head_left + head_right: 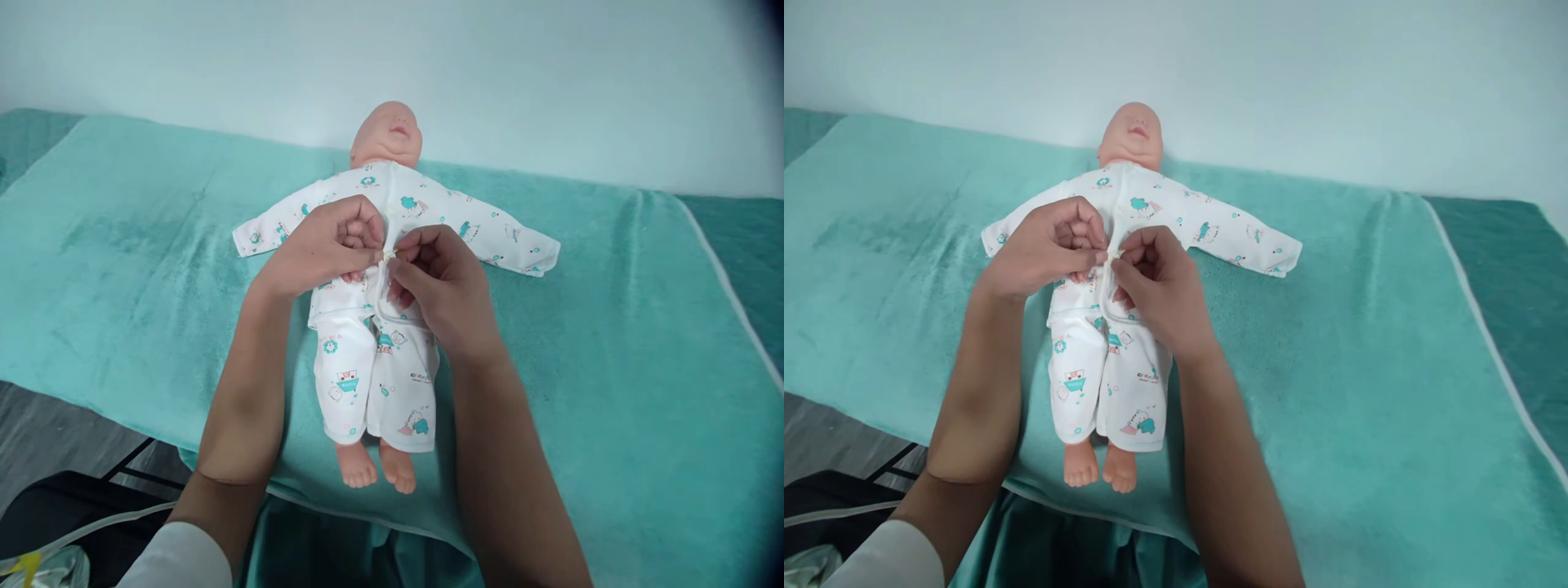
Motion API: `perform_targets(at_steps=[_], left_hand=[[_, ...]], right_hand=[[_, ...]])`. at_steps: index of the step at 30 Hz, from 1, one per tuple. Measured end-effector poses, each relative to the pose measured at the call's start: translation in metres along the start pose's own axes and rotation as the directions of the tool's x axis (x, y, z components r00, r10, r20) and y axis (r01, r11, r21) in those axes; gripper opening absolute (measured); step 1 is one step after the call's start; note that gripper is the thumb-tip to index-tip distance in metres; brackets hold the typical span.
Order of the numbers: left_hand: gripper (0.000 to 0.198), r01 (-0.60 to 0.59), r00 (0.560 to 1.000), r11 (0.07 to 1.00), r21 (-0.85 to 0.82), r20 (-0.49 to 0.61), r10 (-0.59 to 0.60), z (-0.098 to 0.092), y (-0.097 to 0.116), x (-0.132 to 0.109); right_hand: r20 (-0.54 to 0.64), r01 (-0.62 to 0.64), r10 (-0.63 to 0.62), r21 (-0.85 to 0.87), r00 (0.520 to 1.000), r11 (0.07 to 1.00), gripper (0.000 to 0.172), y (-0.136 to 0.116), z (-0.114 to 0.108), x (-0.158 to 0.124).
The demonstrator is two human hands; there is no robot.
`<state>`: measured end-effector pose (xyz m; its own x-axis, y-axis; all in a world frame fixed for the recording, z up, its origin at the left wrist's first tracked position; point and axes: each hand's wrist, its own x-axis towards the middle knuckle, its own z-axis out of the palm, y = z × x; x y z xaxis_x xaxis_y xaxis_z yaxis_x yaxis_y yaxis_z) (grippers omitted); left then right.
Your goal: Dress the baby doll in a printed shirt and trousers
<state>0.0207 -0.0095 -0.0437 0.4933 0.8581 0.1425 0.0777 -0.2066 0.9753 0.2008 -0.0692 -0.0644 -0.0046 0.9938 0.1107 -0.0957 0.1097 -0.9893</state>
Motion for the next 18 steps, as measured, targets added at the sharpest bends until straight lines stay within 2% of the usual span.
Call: perform_targets(at_steps=[7,10,13,16,18], left_hand=[[0.012,0.033,0.993,0.999,-0.021,0.114,-0.031,-0.002,0.01,-0.006],[0.012,-0.041,0.999,0.999,-0.033,-0.03,0.04,-0.002,0.006,-0.003],[0.011,-0.142,0.975,0.989,-0.032,-0.18,0.134,-0.003,-0.002,0.002],[0.005,-0.24,0.95,0.971,-0.011,-0.208,0.232,-0.005,-0.007,0.004],[0.004,-0.282,0.938,0.959,0.034,-0.202,0.283,-0.003,-0.005,0.004]], right_hand=[[-0.015,0.006,-0.005,0.037,1.0,0.999,0.02,0.002,-0.002,0.001],[-0.07,0.057,-0.052,0.065,0.996,0.996,0.022,0.004,-0.001,0.002],[-0.141,0.151,-0.14,0.073,0.98,0.986,0.021,0.007,0.0,0.002],[-0.223,0.268,-0.257,0.02,0.94,0.963,0.019,0.01,0.001,0.0],[-0.234,0.335,-0.336,-0.045,0.912,0.941,0.016,0.01,0.001,-0.002]])
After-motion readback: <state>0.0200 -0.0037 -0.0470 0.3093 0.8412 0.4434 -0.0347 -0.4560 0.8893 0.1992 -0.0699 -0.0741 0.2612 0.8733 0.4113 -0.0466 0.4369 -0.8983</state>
